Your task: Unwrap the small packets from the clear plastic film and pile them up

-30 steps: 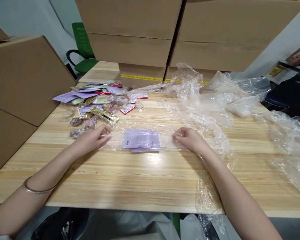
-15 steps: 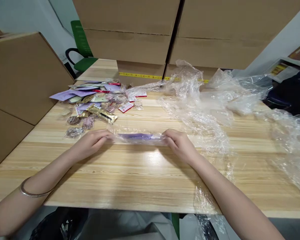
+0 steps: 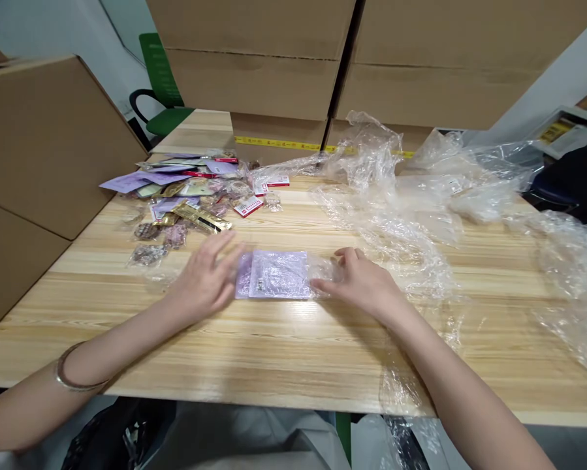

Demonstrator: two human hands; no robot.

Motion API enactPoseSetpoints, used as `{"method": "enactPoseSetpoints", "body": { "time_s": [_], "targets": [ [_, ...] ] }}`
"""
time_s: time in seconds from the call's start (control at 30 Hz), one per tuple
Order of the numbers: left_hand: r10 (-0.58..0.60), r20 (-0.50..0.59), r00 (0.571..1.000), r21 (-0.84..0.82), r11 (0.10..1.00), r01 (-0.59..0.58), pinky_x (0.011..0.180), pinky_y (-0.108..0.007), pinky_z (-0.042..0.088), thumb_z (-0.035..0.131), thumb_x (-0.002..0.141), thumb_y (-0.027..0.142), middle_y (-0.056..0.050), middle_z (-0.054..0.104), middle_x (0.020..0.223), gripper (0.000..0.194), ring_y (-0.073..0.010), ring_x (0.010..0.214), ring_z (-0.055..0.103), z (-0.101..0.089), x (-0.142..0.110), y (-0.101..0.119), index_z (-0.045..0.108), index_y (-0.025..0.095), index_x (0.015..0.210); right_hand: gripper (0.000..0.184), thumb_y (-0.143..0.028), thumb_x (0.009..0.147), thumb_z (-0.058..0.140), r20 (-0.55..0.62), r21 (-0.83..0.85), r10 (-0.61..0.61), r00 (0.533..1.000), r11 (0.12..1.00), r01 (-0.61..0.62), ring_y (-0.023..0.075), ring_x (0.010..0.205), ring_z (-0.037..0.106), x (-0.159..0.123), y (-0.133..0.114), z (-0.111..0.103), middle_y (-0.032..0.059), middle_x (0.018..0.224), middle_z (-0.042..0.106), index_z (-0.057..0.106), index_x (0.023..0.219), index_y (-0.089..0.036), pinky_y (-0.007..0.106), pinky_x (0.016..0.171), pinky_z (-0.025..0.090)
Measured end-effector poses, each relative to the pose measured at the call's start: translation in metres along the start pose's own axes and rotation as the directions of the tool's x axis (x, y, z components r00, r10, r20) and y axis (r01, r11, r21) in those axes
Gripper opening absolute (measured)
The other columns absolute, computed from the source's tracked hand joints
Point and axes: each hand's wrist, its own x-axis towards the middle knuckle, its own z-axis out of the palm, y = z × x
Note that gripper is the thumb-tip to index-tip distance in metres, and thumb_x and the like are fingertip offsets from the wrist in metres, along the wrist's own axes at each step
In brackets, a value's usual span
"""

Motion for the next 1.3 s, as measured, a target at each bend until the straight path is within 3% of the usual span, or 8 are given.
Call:
{"method": "enactPoseSetpoints", "body": {
  "time_s": [0.17, 0.37, 0.6, 0.77, 0.87, 1.0, 1.1, 1.3],
  "targets": [
    [0.162, 0.219, 0.962, -0.173, 0.977, -0.125, 0.118, -0.058, 0.020, 0.049, 0.095, 0.037, -0.016, 0.025, 0.159, 0.060, -0.0371, 0.149, 0.017, 0.018, 0.013, 0.034, 0.032, 0.024, 0.150, 0.038, -0.055, 0.070, 0.071, 0.256, 0.273, 0.026, 0.966, 0.957, -0.098, 0.0220, 0.065, 0.062, 0.004, 0.008, -0.010, 0.0042, 0.071, 0.067, 0.064, 0.082, -0.020, 0.032, 0.058, 0.043],
    [0.110, 0.310, 0.944, -0.220, 0.975, -0.042, 0.118, -0.060, 0.017, 0.046, 0.098, 0.043, -0.013, 0.022, 0.161, 0.057, -0.0368, 0.150, 0.013, 0.030, 0.015, 0.041, 0.032, 0.029, 0.151, 0.028, -0.051, 0.084, 0.063, -0.113, 0.758, 0.014, 0.993, 0.647, 0.077, 0.0218, 0.090, 0.068, -0.009, -0.010, -0.001, 0.0039, 0.095, 0.072, 0.066, 0.090, -0.024, 0.033, 0.077, 0.054],
    [0.108, 0.205, 0.973, -0.328, 0.944, -0.036, 0.120, -0.055, 0.021, 0.050, 0.094, 0.031, -0.020, 0.047, 0.144, 0.043, -0.0323, 0.146, 0.028, 0.025, 0.015, 0.041, 0.047, 0.012, 0.133, 0.071, -0.051, 0.098, 0.043, -0.105, 0.232, -0.663, 0.741, 0.708, 0.667, 0.0263, 0.150, 0.018, -0.026, -0.040, 0.046, 0.0138, 0.159, 0.028, 0.022, 0.156, -0.016, 0.055, 0.121, 0.018],
    [0.092, -0.025, 0.995, -0.275, 0.957, -0.096, 0.087, -0.045, 0.053, 0.049, 0.089, 0.025, -0.015, 0.069, 0.097, 0.019, -0.0302, 0.105, 0.064, 0.004, 0.004, 0.047, 0.063, 0.013, 0.092, 0.072, -0.055, 0.097, 0.043, -0.088, -0.103, -0.683, 0.725, 0.730, 0.675, 0.0272, 0.149, 0.020, -0.020, -0.039, 0.056, 0.0158, 0.158, 0.030, 0.030, 0.152, -0.010, 0.053, 0.120, 0.021],
    [0.044, 0.223, 0.974, -0.192, 0.981, 0.000, 0.060, -0.035, 0.051, 0.041, 0.095, 0.032, -0.008, 0.066, 0.064, 0.038, -0.0224, 0.062, 0.065, -0.004, 0.000, 0.049, 0.064, 0.017, 0.068, 0.067, -0.052, 0.096, 0.046, -0.126, -0.181, -0.646, 0.753, 0.761, 0.623, 0.0294, 0.144, 0.034, -0.013, -0.037, 0.054, 0.0188, 0.152, 0.040, 0.042, 0.146, -0.008, 0.049, 0.118, 0.029],
    [-0.373, 0.469, 0.800, 0.129, 0.926, 0.356, 0.060, -0.039, 0.050, 0.026, 0.100, 0.051, -0.014, 0.071, 0.068, 0.064, -0.0296, 0.065, 0.069, -0.011, 0.007, 0.042, 0.071, 0.015, 0.071, 0.058, -0.044, 0.097, 0.049, -0.166, -0.225, -0.654, 0.738, 0.754, 0.617, 0.0316, 0.135, 0.047, -0.005, -0.032, 0.055, 0.0219, 0.143, 0.051, 0.050, 0.139, -0.004, 0.046, 0.114, 0.039],
    [-0.465, 0.482, 0.742, 0.220, 0.884, 0.412, 0.063, -0.039, 0.050, 0.017, 0.098, 0.063, -0.015, 0.070, 0.068, 0.076, -0.0315, 0.071, 0.070, -0.019, 0.014, 0.031, 0.070, 0.016, 0.069, 0.058, -0.040, 0.098, 0.048, -0.188, -0.225, -0.665, 0.723, 0.746, 0.627, 0.0327, 0.133, 0.049, -0.003, -0.030, 0.056, 0.0242, 0.141, 0.052, 0.046, 0.141, -0.003, 0.048, 0.110, 0.043],
    [-0.476, 0.211, 0.854, 0.157, 0.879, 0.451, 0.077, -0.041, 0.055, 0.025, 0.102, 0.048, -0.019, 0.071, 0.099, 0.057, -0.0310, 0.096, 0.069, -0.011, 0.016, 0.018, 0.067, 0.009, 0.100, 0.050, -0.023, 0.097, 0.044, -0.165, -0.261, -0.701, 0.693, 0.709, 0.655, 0.0319, 0.136, 0.046, -0.005, -0.031, 0.056, 0.0227, 0.143, 0.051, 0.043, 0.144, -0.008, 0.050, 0.110, 0.042]
  ]
}}
